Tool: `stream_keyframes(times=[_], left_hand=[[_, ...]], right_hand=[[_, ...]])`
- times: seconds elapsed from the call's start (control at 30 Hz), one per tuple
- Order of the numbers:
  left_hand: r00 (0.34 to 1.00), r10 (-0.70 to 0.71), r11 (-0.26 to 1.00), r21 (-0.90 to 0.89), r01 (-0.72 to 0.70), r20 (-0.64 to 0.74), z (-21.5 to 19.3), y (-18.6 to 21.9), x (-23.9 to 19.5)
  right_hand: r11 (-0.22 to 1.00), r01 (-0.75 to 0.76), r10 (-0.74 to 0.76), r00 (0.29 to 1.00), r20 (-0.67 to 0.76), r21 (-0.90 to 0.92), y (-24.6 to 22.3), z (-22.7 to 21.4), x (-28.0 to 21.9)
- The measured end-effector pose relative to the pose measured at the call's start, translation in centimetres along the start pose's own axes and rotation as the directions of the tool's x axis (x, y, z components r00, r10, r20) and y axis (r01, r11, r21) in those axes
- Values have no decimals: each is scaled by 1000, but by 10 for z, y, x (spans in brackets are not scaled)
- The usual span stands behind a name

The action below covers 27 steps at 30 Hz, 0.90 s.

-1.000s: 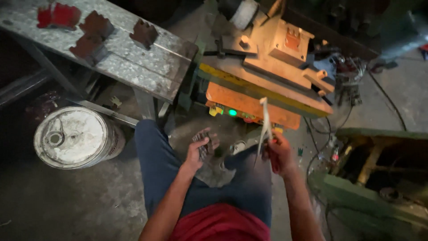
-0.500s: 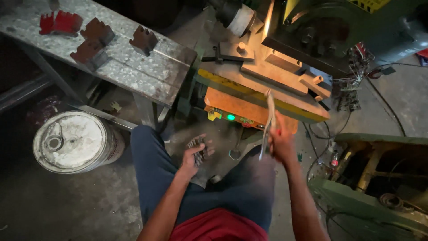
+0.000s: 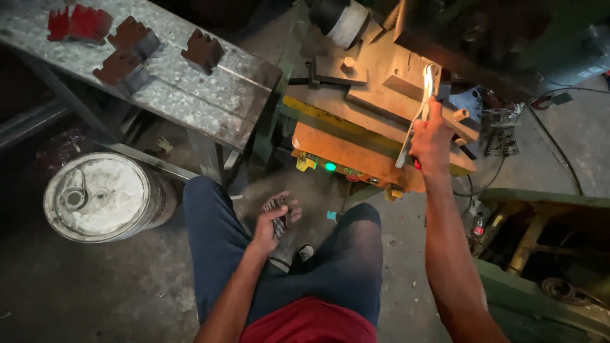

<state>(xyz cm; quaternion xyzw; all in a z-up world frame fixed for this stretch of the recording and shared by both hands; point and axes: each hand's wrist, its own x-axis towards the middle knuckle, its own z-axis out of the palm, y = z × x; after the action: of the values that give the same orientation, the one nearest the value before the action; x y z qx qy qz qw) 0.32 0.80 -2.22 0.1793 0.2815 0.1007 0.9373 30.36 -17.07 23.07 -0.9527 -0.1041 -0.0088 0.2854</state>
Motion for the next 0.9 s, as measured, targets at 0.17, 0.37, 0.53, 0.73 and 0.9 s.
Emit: stream_keyframes(times=[0.17, 0.37, 0.53, 0.73, 0.9], left_hand=[[1000, 9, 1000, -27, -8, 14, 0, -5, 5], [999, -44, 999, -25, 44, 9, 1, -10, 9], [999, -50, 999, -1, 50, 7, 1, -12, 10], [999, -43, 999, -30, 43, -5, -2, -12, 13], [998, -63, 998, -28, 63, 3, 2, -11, 8]], right_hand=[[984, -3, -2, 1000, -27, -177, 2, -5, 14], [975, 5, -11, 1000, -26, -221, -38, -27, -16], [971, -17, 14, 1000, -15, -240, -59, -27, -26], [979, 26, -36, 998, -44, -203, -48, 0, -22], [812, 386, -497, 850, -173, -438, 40, 35, 19]])
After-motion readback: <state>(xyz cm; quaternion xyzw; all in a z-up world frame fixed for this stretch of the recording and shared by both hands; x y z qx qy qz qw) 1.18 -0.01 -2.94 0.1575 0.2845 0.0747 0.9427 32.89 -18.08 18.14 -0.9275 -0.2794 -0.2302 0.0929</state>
